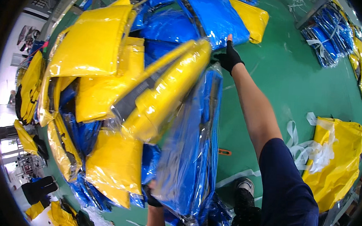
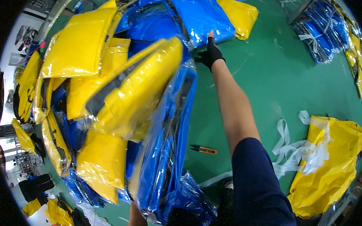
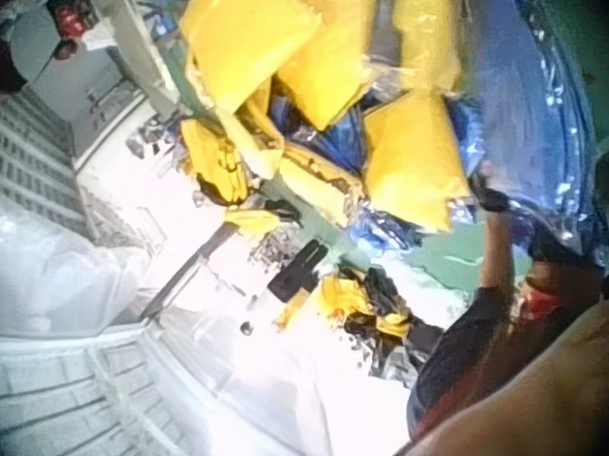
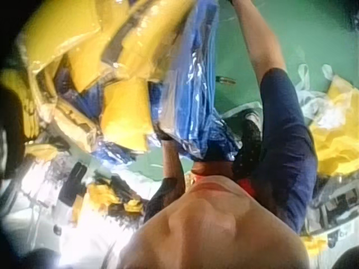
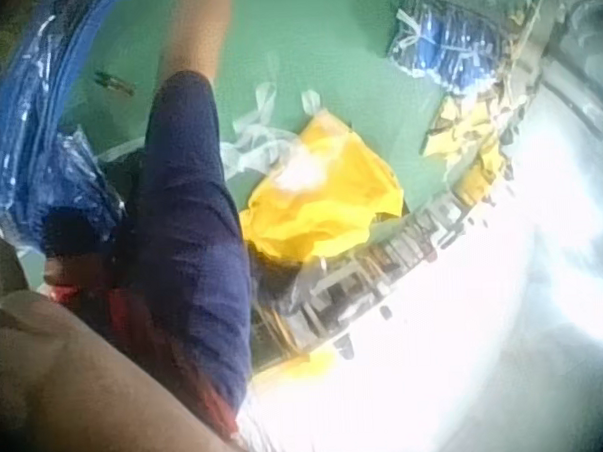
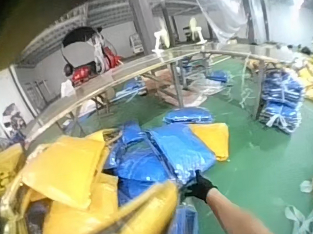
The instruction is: The person gathers blue and yellow plastic-wrapped items, stacks them into bundles, and secures each bundle with a white strap using a strap tool. The person then cuts the excess strap and places the finished bundle aside.
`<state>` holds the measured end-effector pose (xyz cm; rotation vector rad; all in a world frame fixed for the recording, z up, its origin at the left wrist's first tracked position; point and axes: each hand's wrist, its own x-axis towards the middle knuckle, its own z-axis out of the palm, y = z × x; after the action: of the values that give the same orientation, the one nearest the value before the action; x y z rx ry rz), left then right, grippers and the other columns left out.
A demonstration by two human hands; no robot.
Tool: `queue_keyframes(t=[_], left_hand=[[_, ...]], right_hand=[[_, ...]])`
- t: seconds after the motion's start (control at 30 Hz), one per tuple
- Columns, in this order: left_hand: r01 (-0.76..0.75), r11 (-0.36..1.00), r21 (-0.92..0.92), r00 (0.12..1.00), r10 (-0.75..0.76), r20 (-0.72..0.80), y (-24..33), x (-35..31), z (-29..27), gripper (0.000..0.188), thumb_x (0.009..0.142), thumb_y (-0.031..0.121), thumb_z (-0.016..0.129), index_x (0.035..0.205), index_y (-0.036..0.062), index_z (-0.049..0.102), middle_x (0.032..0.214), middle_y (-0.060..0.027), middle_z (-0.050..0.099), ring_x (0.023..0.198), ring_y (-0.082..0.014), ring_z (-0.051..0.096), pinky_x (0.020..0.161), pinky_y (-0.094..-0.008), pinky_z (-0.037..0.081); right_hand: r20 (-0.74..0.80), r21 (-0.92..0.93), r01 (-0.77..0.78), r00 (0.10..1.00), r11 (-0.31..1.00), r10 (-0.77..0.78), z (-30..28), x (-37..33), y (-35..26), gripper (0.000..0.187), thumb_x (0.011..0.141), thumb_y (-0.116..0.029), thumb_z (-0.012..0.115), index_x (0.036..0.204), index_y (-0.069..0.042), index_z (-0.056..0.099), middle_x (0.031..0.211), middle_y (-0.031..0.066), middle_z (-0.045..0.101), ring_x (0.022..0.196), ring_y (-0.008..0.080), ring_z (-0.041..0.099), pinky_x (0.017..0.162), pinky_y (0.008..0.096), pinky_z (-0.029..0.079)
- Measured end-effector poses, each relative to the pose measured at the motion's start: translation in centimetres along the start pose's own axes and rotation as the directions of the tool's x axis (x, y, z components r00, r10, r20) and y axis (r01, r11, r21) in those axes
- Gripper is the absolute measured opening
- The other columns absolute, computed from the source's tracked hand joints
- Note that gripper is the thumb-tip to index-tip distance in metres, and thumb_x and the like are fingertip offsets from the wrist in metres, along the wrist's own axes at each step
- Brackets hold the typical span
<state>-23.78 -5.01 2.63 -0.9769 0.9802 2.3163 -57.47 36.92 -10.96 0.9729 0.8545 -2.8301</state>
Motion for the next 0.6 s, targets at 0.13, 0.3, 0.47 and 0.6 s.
queue_keyframes(t=[0.13,0.3,0.47,0.6], left_hand=[[0.163,0.954,0.251,0.986,-0.166,-0.012,-3.3,-1.0,-3.3,0.044,0.076,0.017,0.064,0.114,0.0011,0.049,0.105,-0.0117,0.057,0.094,-0.0211,0.055,0.081,-0.0332,0.046],[0.295,0.77,0.565,0.948,-0.308,-0.075,-5.1,-0.9,2.4,0.044,0.075,0.016,0.066,0.113,-0.0003,0.049,0.108,-0.013,0.056,0.094,-0.0204,0.055,0.081,-0.0302,0.046],[0.194,0.787,0.586,0.976,-0.216,-0.033,-6.6,-5.6,-2.9,0.051,0.073,0.011,0.069,0.117,-0.0004,0.045,0.113,-0.0128,0.053,0.098,-0.0209,0.054,0.085,-0.0346,0.045],[0.201,0.395,0.896,0.916,-0.4,-0.029,-7.0,-6.1,-1.6,0.058,0.071,0.015,0.071,0.12,0.0007,0.043,0.11,-0.0121,0.054,0.095,-0.0213,0.054,0.085,-0.0348,0.044]], right_hand=[[0.027,-0.221,0.245,0.969,0.944,-0.245,3.5,1.7,-0.6,0.051,0.081,-0.028,0.059,0.125,-0.009,0.04,0.121,0.01,0.049,0.105,0.0303,0.05,0.089,0.037,0.041],[0.201,-0.837,0.419,0.834,0.352,-0.514,-3.4,-9.0,-3.6,0.051,0.083,-0.026,0.058,0.125,-0.004,0.039,0.124,0.0125,0.047,0.109,0.0269,0.048,0.092,0.0355,0.039],[-0.083,-0.275,0.156,0.979,0.949,-0.185,-14.0,-27.4,4.2,0.053,0.082,-0.03,0.06,0.123,-0.001,0.041,0.123,0.0112,0.046,0.111,0.023,0.045,0.097,0.0347,0.036],[-0.173,-0.244,-0.332,0.939,0.911,0.296,-22.0,-36.9,9.3,0.077,0.08,-0.06,0.044,0.127,0.001,0.036,0.123,0.014,0.045,0.11,0.023,0.045,0.096,0.034,0.036]])
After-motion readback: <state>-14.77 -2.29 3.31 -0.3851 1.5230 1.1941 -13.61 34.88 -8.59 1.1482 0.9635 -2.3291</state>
